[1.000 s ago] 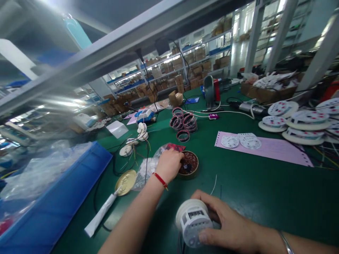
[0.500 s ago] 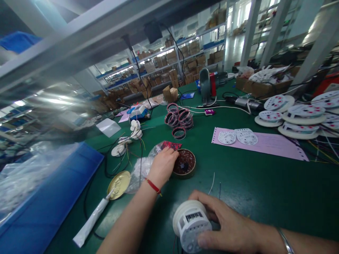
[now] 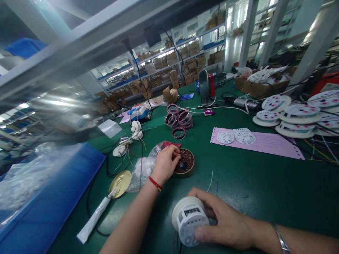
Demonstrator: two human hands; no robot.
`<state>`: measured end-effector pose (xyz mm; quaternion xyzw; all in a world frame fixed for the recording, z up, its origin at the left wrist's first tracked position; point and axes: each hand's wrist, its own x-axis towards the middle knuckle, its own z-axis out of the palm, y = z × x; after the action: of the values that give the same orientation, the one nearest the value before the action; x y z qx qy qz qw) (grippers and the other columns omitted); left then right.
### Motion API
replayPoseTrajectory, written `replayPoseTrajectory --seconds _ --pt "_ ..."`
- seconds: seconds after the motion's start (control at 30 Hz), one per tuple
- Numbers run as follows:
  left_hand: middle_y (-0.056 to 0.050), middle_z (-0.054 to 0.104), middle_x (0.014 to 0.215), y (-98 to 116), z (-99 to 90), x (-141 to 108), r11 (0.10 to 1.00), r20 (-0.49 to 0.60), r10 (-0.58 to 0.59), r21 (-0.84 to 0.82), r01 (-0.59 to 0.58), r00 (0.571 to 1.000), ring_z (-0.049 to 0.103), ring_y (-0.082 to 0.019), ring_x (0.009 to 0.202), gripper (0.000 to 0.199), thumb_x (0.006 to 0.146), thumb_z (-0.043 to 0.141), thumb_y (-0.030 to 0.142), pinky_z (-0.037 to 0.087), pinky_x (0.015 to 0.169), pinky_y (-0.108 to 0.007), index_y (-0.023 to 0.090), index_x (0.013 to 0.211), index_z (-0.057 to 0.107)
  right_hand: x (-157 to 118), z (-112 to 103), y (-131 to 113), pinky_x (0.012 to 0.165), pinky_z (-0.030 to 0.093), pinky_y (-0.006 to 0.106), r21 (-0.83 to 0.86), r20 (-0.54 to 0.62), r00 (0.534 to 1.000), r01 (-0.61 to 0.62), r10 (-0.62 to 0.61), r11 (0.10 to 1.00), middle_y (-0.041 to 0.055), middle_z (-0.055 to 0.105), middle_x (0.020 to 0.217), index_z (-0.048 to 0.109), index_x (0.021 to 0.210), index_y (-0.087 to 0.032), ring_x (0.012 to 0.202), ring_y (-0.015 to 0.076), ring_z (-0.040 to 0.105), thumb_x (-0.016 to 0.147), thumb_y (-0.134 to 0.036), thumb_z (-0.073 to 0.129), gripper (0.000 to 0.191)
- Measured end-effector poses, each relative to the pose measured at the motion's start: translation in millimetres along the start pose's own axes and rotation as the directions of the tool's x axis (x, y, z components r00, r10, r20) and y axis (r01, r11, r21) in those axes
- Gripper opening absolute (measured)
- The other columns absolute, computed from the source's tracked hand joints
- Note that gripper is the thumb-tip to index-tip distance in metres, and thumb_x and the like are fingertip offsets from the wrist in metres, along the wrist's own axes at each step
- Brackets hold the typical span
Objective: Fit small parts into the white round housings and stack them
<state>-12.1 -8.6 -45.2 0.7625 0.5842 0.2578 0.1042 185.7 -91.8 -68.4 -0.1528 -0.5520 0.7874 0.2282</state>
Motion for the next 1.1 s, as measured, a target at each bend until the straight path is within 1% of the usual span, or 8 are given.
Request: replayPoseTrajectory --seconds 0.17,0.37,0.43,0.53,0.63,0.73,0.87,1.1 --pt "0.001 0.066 0.077 3 -6.5 -13 0.921 -0.064 -0.167 -0.367 0.132 0.984 0.061 -0.012 0.072 0.013 0.077 0.064 0.021 0.044 0.069 -0.024 0.018 0.087 0.055 -1 0 1 0.074 0.043 0.023 0.015 -0.043 0.999 0.034 -0.033 0.999 0.0019 0.058 0.093 0.048 0.099 -0.016 0.085 0.0131 0.056 0.069 -0.031 0.074 0.042" --pt "0.001 0.065 0.08 16 -18.2 -47 0.675 -0.104 -0.269 -0.73 0.11 0.958 0.062 -0.011 0.075 0.025 0.074 0.071 0.025 0.046 0.069 -0.02 0.017 0.087 0.051 -6 2 -1 0.067 0.043 0.021 -0.108 -0.206 0.963 0.153 -0.173 0.982 0.0001 0.055 0.088 0.048 0.099 -0.019 0.078 0.012 0.052 0.075 -0.041 0.068 0.038" --pt "0.001 0.065 0.08 23 -21.9 -59 0.648 -0.099 -0.26 -0.755 0.097 0.961 0.063 -0.01 0.076 0.025 0.074 0.071 0.025 0.046 0.07 -0.02 0.017 0.086 0.051 -7 2 0 0.064 0.043 0.02 -0.201 -0.287 0.927 0.188 -0.241 0.961 -0.0008 0.054 0.087 0.047 0.101 -0.021 0.075 0.0113 0.052 0.077 -0.04 0.065 0.035" --pt "0.001 0.065 0.079 35 -27.3 -73 0.692 -0.105 -0.222 -0.717 0.081 0.97 0.063 -0.01 0.076 0.02 0.075 0.07 0.022 0.047 0.073 -0.02 0.017 0.085 0.053 -8 1 3 0.062 0.045 0.018 -0.394 -0.397 0.85 0.182 -0.345 0.901 -0.0022 0.054 0.086 0.047 0.105 -0.024 0.072 0.0103 0.053 0.08 -0.034 0.063 0.031" --pt "0.001 0.066 0.08 43 -33.8 -80 0.724 -0.093 -0.192 -0.685 0.077 0.977 0.063 -0.009 0.076 0.016 0.077 0.068 0.02 0.048 0.073 -0.02 0.017 0.086 0.055 -6 0 4 0.061 0.047 0.017 -0.577 -0.419 0.791 0.146 -0.445 0.803 -0.0028 0.056 0.089 0.047 0.11 -0.028 0.073 0.0098 0.056 0.08 -0.025 0.063 0.035" --pt "0.001 0.066 0.08 48 -40.1 -83 0.738 -0.043 -0.173 -0.667 0.1 0.984 0.062 -0.009 0.075 0.014 0.078 0.067 0.019 0.048 0.072 -0.02 0.017 0.086 0.056 -3 -1 3 0.073 0.05 0.02 -0.737 -0.37 0.751 0.121 -0.546 0.665 -0.0007 0.059 0.103 0.049 0.114 -0.029 0.086 0.0121 0.06 0.077 -0.016 0.064 0.042" --pt "0.002 0.063 0.078 51 -44.7 -85 0.734 0.058 -0.168 -0.66 0.164 0.984 0.06 -0.008 0.071 0.009 0.079 0.064 0.018 0.048 0.068 -0.019 0.017 0.084 0.057 1 -6 5 0.093 0.045 0.029 -0.856 -0.26 0.713 0.142 -0.651 0.498 0.0038 0.056 0.116 0.051 0.118 -0.026 0.11 0.0183 0.054 0.074 -0.01 0.066 0.049" --pt "0.003 0.06 0.074 48 -43.9 -87 0.691 0.186 -0.202 -0.669 0.274 0.962 0.056 -0.008 0.067 0.01 0.076 0.062 0.016 0.047 0.063 -0.019 0.017 0.084 0.055 0 -11 7 0.09 0.046 0.037 -0.919 -0.132 0.699 0.18 -0.703 0.352 0.0088 0.055 0.116 0.052 0.118 -0.022 0.11 0.0226 0.053 0.076 -0.011 0.067 0.046"
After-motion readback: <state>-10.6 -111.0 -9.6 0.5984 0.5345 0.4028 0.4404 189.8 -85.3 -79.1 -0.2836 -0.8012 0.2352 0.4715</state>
